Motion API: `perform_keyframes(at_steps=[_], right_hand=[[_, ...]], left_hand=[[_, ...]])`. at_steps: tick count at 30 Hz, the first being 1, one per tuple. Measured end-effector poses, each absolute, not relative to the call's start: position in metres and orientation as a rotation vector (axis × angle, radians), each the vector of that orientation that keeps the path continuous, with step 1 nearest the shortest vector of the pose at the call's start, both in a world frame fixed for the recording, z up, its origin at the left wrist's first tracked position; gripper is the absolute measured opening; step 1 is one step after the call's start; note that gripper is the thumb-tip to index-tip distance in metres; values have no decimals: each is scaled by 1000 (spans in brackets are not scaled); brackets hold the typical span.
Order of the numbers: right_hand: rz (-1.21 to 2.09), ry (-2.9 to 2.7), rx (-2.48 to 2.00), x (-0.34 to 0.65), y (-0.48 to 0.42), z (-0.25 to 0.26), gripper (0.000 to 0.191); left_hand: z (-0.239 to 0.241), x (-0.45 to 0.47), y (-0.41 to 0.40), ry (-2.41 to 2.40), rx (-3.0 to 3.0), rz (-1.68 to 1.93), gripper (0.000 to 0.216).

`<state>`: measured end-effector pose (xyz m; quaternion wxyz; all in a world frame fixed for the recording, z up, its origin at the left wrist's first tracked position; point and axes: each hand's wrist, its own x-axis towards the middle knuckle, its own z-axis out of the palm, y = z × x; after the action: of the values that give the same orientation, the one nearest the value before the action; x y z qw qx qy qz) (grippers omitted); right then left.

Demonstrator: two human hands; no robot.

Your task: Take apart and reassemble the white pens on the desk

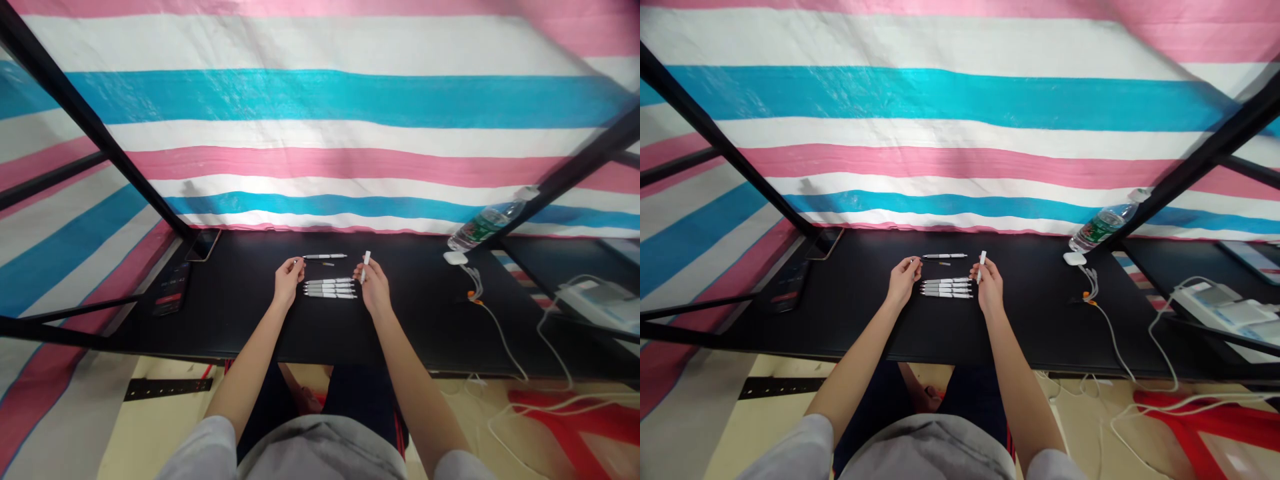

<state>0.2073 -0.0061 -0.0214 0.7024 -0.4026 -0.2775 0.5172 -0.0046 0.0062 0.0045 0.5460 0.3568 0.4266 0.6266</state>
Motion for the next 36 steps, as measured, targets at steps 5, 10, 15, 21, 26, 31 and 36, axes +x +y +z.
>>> perform_keyframes(at_steps=[5,10,15,21,26,31,36], right_hand=[[1134,-653,-917,205,-7,-20,34],[965,-767,-963,201,-9,-18,31],[918,-952,-968,198,-14,-11,22],[885,-1073,-968,197,-16,-11,16],[607,-1230,-1249,199,-16,-18,21],[244,-1511,-1296,195,-22,-17,28],[192,-1717,-1232,191,-24,-18,32]], left_hand=[[4,-5,6,1000,837,1480,31],[4,-5,6,1022,840,1473,32],[5,-4,6,1017,851,1472,32],[5,-4,6,1019,835,1476,31],[5,-4,6,997,844,1482,32],[6,-4,5,981,851,1464,32],[5,-3,4,970,874,1444,32]])
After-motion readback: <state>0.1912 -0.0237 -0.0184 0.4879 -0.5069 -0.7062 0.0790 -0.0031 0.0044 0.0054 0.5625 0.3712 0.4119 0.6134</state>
